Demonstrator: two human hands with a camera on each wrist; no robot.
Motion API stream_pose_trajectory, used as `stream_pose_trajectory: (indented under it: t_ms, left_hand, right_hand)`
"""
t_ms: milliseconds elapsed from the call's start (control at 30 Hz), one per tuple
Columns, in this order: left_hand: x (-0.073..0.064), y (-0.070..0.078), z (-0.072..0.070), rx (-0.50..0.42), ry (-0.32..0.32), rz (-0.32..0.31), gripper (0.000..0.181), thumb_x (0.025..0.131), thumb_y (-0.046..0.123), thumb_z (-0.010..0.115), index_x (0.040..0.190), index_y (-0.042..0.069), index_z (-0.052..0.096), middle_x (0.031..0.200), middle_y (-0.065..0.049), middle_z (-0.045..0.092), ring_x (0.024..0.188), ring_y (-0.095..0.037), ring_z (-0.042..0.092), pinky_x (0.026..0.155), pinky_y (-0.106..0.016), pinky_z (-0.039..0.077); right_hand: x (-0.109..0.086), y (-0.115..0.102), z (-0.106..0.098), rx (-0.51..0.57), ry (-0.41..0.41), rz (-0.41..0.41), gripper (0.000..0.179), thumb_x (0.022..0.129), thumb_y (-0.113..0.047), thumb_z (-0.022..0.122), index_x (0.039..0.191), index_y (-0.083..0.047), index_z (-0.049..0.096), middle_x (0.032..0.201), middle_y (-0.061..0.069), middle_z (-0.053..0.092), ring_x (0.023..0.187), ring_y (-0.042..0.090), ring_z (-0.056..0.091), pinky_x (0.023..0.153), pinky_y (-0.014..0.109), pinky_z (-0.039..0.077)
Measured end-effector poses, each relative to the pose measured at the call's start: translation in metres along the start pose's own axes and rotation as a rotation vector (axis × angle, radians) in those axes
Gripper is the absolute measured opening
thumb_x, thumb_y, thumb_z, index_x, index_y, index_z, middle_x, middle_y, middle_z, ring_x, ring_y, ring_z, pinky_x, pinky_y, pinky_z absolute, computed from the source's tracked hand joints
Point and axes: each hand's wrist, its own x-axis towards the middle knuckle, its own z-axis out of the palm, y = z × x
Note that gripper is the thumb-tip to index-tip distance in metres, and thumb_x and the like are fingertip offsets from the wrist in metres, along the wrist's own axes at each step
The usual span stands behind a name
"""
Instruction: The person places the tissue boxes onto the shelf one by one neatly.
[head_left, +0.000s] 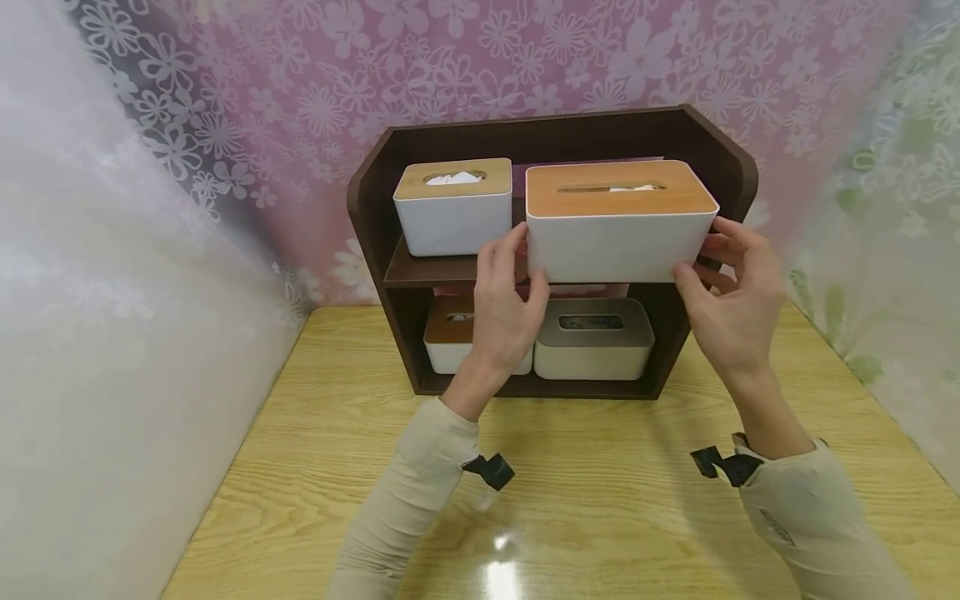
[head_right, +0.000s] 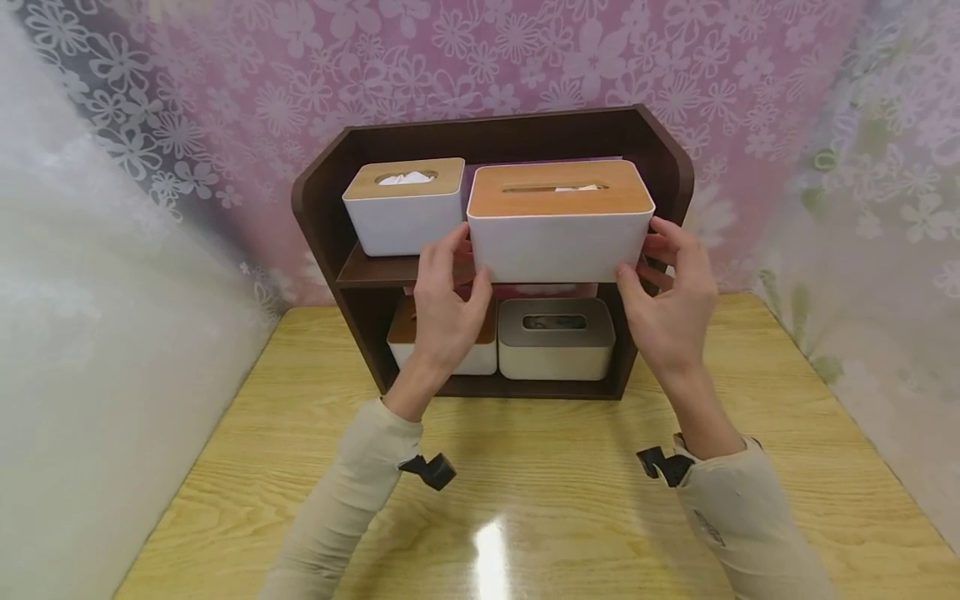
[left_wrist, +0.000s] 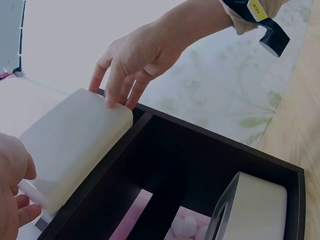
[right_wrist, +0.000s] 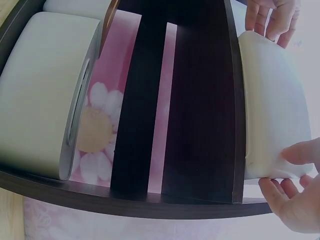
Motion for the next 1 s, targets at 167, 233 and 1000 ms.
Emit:
stream_pose_trajectory:
  t_ms: [167,233,1000]
  left_hand:
    - [0.000,0.004,-0.001,0.010,-0.046,-0.011,0.055,0.092,-0.002,0.062,0.143,-0.009,0.044,0.122,-0.024,0.049,0.102,-0.027,0.057,0.082,-0.030,0.053]
    - [0.000,0.005,-0.001,0.017,-0.064,-0.016,0.057,0.092,-0.001,0.061,0.144,-0.009,0.042,0.124,-0.024,0.048,0.101,-0.027,0.056,0.084,-0.032,0.053]
    - [0.009,0.004,-0.004,0.015,-0.248,-0.146,0.059,0.096,0.005,0.053,0.152,-0.002,0.034,0.151,-0.020,0.039,0.139,-0.026,0.041,0.113,-0.033,0.036]
  right_hand:
    - [0.000,-0.004,0.000,-0.002,-0.033,0.024,0.056,0.084,0.009,0.065,0.137,-0.006,0.057,0.117,-0.006,0.058,0.105,0.010,0.062,0.085,0.014,0.051]
    - [-0.001,-0.006,-0.001,0.001,-0.062,0.033,0.057,0.085,0.008,0.063,0.140,-0.007,0.055,0.122,0.002,0.059,0.110,0.012,0.062,0.088,0.016,0.050]
    - [0.007,-0.009,0.002,-0.003,-0.303,0.219,0.063,0.094,-0.005,0.057,0.154,-0.013,0.037,0.157,0.014,0.037,0.143,0.024,0.038,0.111,0.039,0.037]
